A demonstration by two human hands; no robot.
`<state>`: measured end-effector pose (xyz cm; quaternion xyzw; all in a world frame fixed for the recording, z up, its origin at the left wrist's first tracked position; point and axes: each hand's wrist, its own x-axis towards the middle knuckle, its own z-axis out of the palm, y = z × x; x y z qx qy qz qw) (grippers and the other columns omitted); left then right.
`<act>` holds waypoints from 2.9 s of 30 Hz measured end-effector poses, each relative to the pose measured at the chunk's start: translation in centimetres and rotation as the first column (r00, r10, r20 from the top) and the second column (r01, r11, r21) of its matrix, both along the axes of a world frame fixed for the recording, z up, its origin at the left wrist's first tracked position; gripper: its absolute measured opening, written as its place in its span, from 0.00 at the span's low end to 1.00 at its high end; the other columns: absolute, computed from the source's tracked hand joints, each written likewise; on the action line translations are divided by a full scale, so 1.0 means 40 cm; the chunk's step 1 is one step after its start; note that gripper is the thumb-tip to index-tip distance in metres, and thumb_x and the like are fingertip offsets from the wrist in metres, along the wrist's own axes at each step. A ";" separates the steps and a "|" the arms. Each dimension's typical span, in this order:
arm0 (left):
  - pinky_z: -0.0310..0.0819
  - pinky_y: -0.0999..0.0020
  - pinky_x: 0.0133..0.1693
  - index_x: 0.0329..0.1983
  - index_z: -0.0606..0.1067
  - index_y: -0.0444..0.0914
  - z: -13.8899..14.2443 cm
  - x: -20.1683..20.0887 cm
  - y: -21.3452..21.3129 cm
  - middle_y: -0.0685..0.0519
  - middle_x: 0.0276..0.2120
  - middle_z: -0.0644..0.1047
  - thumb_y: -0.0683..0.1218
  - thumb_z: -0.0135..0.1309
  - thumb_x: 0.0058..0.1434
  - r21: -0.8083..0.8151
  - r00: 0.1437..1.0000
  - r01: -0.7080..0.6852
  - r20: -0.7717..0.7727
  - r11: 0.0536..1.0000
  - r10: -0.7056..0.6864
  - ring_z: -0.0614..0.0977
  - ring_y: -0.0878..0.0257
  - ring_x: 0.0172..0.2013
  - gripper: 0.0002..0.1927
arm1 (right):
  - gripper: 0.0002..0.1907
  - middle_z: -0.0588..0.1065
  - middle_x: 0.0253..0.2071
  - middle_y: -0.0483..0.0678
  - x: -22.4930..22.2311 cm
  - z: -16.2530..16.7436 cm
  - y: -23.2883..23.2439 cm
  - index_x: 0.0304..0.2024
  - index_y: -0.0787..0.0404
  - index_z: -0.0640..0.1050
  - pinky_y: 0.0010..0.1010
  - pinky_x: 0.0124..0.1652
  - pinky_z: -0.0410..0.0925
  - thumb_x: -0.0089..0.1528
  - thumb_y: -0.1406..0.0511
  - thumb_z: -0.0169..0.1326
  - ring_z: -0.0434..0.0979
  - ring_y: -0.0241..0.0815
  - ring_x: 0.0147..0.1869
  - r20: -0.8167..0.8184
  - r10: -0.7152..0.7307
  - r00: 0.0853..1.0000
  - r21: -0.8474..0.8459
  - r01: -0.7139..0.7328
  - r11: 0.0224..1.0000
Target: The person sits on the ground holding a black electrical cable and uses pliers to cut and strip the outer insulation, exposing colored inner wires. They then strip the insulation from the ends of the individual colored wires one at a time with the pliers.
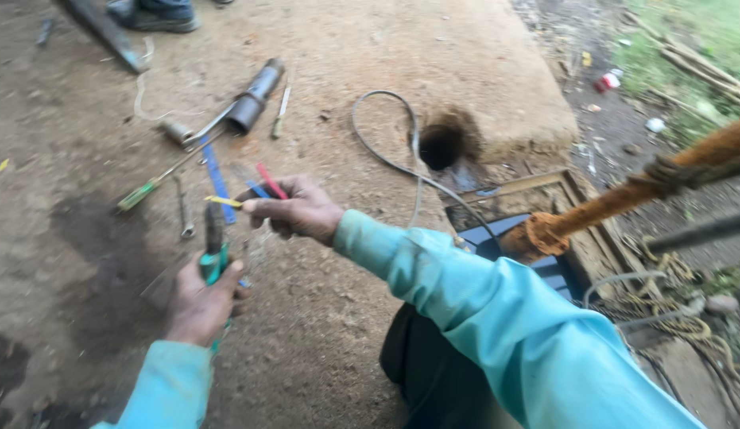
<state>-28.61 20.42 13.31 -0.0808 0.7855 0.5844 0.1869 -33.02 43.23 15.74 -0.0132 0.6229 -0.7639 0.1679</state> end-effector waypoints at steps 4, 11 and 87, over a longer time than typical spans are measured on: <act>0.77 0.62 0.28 0.46 0.74 0.38 0.048 0.022 0.004 0.52 0.29 0.79 0.47 0.58 0.63 -0.113 0.997 -0.017 -0.076 0.993 0.008 0.83 0.62 0.27 0.11 | 0.18 0.81 0.32 0.45 -0.004 -0.008 -0.013 0.52 0.60 0.83 0.20 0.20 0.60 0.62 0.61 0.64 0.67 0.27 0.20 -0.017 0.067 0.998 -0.065 -0.068 0.996; 0.76 0.66 0.25 0.46 0.75 0.39 0.067 0.027 0.030 0.53 0.25 0.78 0.47 0.56 0.65 -0.143 0.998 -0.047 -0.058 0.989 0.039 0.82 0.61 0.25 0.10 | 0.14 0.83 0.34 0.44 -0.016 -0.027 -0.022 0.49 0.60 0.84 0.21 0.28 0.65 0.63 0.62 0.64 0.75 0.26 0.31 -0.213 -0.048 0.976 0.086 0.067 0.994; 0.72 0.47 0.47 0.43 0.68 0.38 0.123 0.027 0.049 0.45 0.36 0.75 0.50 0.51 0.65 -0.475 0.964 0.110 -0.163 0.873 -0.211 0.81 0.49 0.42 0.12 | 0.17 0.73 0.28 0.38 0.042 0.110 -0.058 0.48 0.63 0.83 0.17 0.26 0.59 0.63 0.60 0.70 0.65 0.23 0.27 -0.351 -0.079 0.933 0.343 0.206 0.917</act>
